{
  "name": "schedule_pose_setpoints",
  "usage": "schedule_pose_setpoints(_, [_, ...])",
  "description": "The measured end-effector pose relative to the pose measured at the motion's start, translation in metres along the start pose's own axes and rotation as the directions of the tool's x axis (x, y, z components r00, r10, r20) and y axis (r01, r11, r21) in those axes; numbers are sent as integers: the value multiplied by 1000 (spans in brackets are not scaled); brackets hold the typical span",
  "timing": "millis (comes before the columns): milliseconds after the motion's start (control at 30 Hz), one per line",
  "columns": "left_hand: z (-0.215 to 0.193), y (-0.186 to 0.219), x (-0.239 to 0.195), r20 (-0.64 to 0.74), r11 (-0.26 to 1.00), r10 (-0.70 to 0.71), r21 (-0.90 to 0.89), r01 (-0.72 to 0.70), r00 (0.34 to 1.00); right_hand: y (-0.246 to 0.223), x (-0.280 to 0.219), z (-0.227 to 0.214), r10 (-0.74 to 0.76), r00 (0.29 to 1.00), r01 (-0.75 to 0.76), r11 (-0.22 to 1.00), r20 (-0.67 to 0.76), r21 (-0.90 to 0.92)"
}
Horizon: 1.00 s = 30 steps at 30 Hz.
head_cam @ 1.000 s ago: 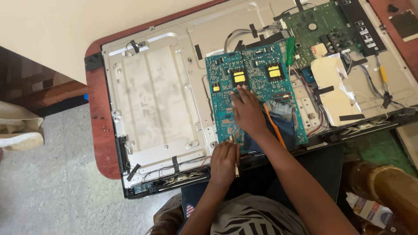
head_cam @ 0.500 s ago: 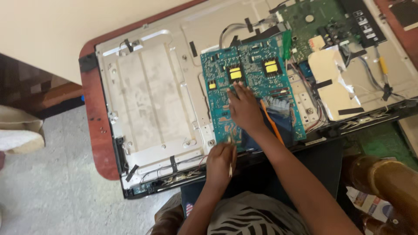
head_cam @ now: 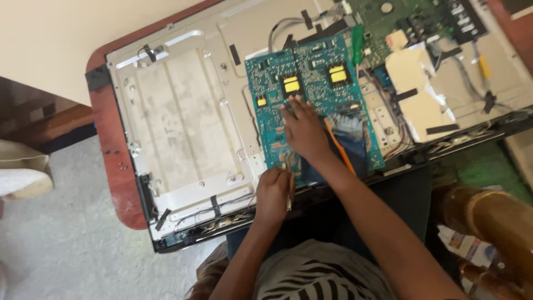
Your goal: The person wipes a green circuit board with a blue cloth and an orange tool while seated. The board is placed on the person's lap, and the person repeatedly rubs the surface to clean it.
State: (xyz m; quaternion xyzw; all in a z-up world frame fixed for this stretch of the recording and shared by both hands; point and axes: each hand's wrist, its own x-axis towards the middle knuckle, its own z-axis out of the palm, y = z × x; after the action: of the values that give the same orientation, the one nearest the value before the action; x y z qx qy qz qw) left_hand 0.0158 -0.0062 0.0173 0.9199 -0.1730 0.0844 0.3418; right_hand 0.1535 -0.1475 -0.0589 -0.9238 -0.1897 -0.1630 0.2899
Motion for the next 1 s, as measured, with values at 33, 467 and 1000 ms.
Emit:
schedule_pose_setpoints(33, [0,-1,-6,-11,1000,-17,-6,17,1000,-4,-3,1,20,1000,-20,1000,3,7])
schedule_pose_setpoints(467, [4,4,1,-93,999,46,23,-44,995,5,7,-6,-12,1000,12,1000,16,-11])
schedule_pose_setpoints(1000, [20,-14,-2,91,984,-52,172,36,994,6,7,0,-15,1000,15,1000,2,5])
